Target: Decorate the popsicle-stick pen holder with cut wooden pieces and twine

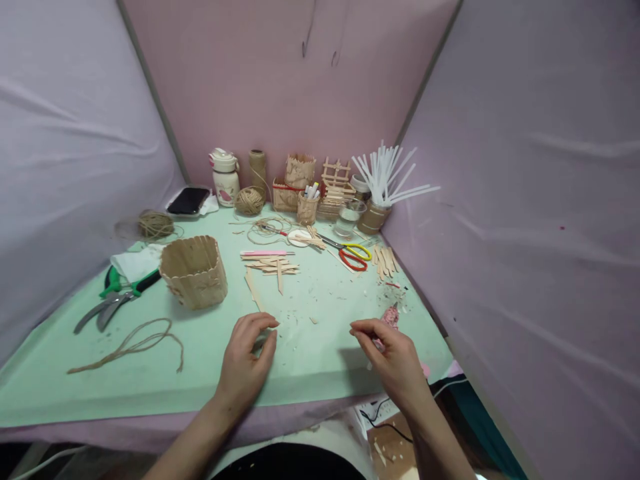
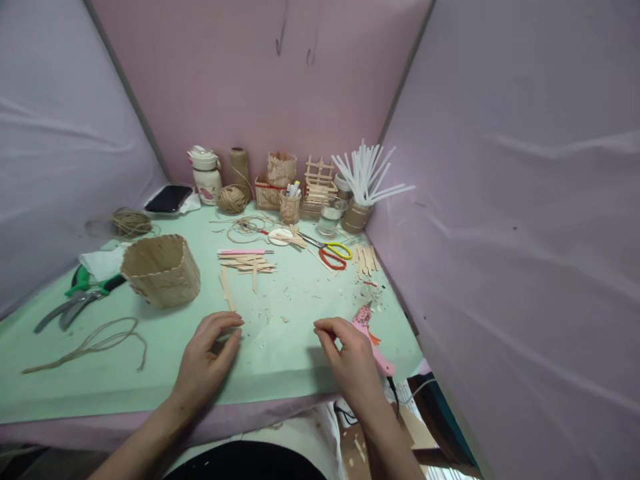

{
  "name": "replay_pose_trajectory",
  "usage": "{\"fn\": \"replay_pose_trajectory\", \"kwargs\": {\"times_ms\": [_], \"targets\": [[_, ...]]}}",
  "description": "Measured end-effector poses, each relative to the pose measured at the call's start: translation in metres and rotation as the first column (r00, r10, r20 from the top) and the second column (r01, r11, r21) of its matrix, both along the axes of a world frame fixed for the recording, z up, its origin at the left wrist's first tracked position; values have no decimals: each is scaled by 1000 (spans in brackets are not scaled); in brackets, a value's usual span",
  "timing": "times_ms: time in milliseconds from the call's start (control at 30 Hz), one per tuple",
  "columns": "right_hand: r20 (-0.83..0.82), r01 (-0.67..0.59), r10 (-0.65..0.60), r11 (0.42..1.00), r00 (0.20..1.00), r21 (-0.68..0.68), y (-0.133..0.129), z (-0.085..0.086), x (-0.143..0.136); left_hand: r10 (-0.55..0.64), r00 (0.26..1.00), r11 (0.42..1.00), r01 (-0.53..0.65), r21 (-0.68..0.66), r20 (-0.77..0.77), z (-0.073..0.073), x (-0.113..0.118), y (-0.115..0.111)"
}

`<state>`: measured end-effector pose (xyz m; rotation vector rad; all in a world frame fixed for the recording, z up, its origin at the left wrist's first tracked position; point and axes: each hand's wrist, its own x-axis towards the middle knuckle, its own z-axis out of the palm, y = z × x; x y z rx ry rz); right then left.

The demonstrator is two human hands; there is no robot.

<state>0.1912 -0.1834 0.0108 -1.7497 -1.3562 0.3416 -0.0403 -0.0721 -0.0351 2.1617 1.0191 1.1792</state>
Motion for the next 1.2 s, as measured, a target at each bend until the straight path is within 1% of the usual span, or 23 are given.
{"fn": "replay_pose_trajectory", "kwargs": {"times_ms": [200, 300, 400, 467, 533, 567, 633, 700, 767, 900, 1033, 1100, 1200], "targets": [[76, 38, -41, 998, 996, 41, -9, 13, 10, 3, 1000, 1000, -3, -15, -4, 0, 0, 0], [117, 60, -66, 997, 991, 51, -6, 21, 17, -8, 1000, 1000, 8, -10, -9, 0, 1, 1], [155, 134, -134, 991, 979, 7, 3, 30, 31, -23, 999, 1000, 23, -3, -25, 0, 2, 2], [190, 162, -153, 986, 970, -35, 16, 37, 46, -33, 999, 999, 33, 1, -32, 0, 2, 3], [240, 157, -132, 984, 962, -85, 34, 44, 66, -40, 999, 999, 40, 3, -31, -1, 2, 4], [281, 158, -121, 981, 952, -115, 46, 48, 77, -45, 999, 999, 45, 4, -30, -1, 2, 4], [379, 210, -127, 960, 917, -187, 72, 55, 99, -56, 998, 998, 56, 3, -30, -1, 2, 4], [416, 228, -121, 950, 901, -216, 99, 61, 117, -67, 997, 998, 67, -1, -31, 0, 2, 5], [442, 213, -85, 945, 893, -248, 124, 64, 130, -72, 997, 997, 72, -2, -28, 1, 1, 5], [501, 188, 17, 916, 865, -355, 162, 58, 142, -72, 997, 997, 72, 5, -25, 2, -1, 5], [541, 191, 116, 858, 833, -477, 185, 45, 147, -90, 996, 996, 90, 5, -27, 2, -3, 7], [554, 189, 180, 818, 813, -543, 192, 39, 148, -100, 995, 995, 100, 6, -23, 1, -4, 9], [548, 192, 282, 732, 788, -654, 200, 30, 150, -120, 993, 992, 120, 23, -2, -2, -5, 13]]}}
